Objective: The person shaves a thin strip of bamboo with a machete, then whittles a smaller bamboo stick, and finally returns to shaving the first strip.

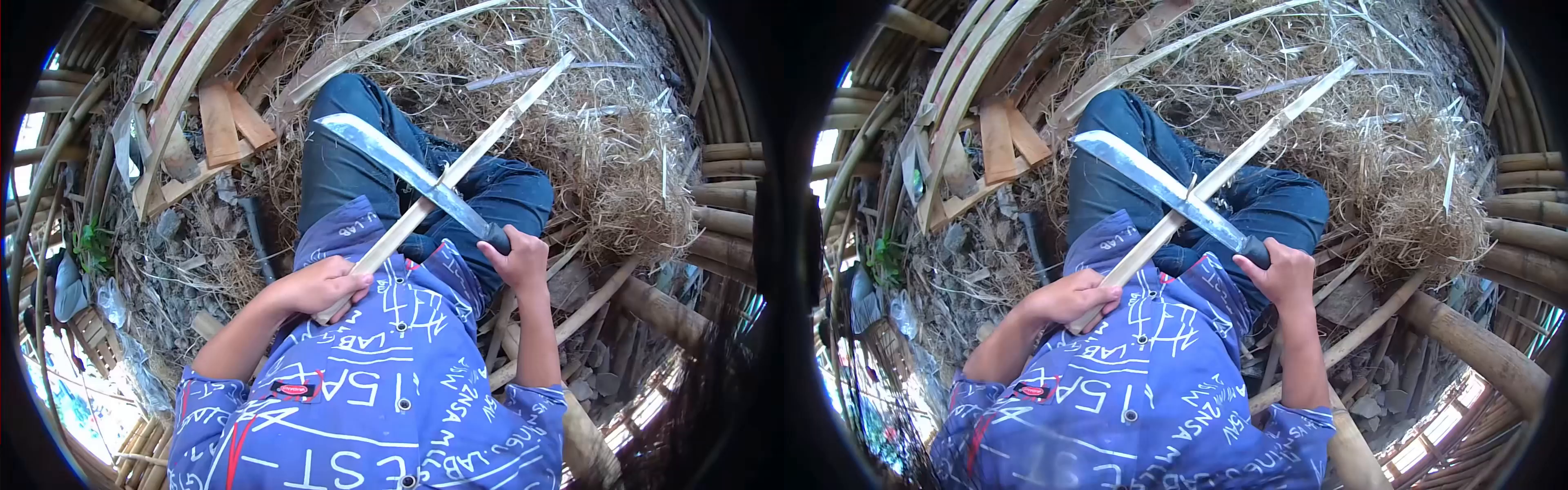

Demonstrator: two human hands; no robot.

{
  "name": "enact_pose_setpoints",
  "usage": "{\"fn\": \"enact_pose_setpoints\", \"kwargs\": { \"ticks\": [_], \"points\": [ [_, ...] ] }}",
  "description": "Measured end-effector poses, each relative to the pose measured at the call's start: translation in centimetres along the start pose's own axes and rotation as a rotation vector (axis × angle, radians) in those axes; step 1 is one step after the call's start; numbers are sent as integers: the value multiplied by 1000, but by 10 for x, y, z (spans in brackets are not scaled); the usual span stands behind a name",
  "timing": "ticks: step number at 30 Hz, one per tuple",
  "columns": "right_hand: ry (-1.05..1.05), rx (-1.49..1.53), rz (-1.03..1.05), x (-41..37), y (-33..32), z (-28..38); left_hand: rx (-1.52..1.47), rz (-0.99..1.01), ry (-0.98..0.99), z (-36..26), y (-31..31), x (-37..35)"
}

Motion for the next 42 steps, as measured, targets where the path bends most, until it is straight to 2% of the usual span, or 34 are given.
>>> {"fn": "enact_pose_setpoints", "kwargs": {
  "ticks": [3, 7, 9, 12, 13, 15, 17, 19, 21, 25, 27, 29, 31, 33, 35, 36, 39, 42],
  "points": [
    [-9, 12, 16, 9, -1, -3, 89, -22, 103, 10, -3, 8],
    [32, 65, 39, 11, 1, 23, -7, -6, 56, -1, -10, 6],
    [-80, 167, 31, 1, 12, 46, 71, -1, 101, 3, -3, 12],
    [-237, 133, 97, 6, 4, 72, 66, -2, 40, -2, -6, 4],
    [-216, 100, 99, 8, 7, 61, 62, -13, 13, -1, -7, 0],
    [124, 151, 36, 15, 13, 21, 49, 2, -4, 0, -8, -3],
    [43, 23, -2, 24, 16, -6, 87, -64, 163, 1, -5, 7],
    [47, -60, 21, 21, 13, 7, 73, -65, 130, 3, -12, 7],
    [91, 49, 40, 10, 5, 25, -5, 65, 135, 6, -15, 4],
    [-172, 93, 86, -1, 4, 55, -4, 157, 83, 9, -17, 12],
    [-191, 82, 85, -1, 7, 66, 24, 148, 73, 8, -25, 17],
    [-116, 148, 69, -2, 11, 68, 53, 142, 70, 4, -27, 21],
    [-103, 163, 58, -3, 12, 67, 27, 40, 97, -4, -26, 27],
    [-51, 170, 60, -4, 12, 63, -65, 101, 160, 3, -27, 44],
    [-48, 143, 54, -6, 9, 62, -475, 289, 76, -4, -20, 52],
    [-46, 130, 58, -6, 7, 63, -614, 281, 36, -8, -13, 54],
    [-29, 103, 76, -7, 1, 62, -740, 292, -101, -7, -8, 58],
    [-31, 117, 91, -3, 3, 60, -775, 243, -102, -9, -2, 54]
  ]
}}
Point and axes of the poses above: each hand's wrist, its own x-axis towards the middle knuckle, its own y-axis out of the palm, z = x × y, the point moved 2 cm from there along x, towards the middle knuckle, and after that the axes turned 4 degrees about x, right-handed, at the moved point
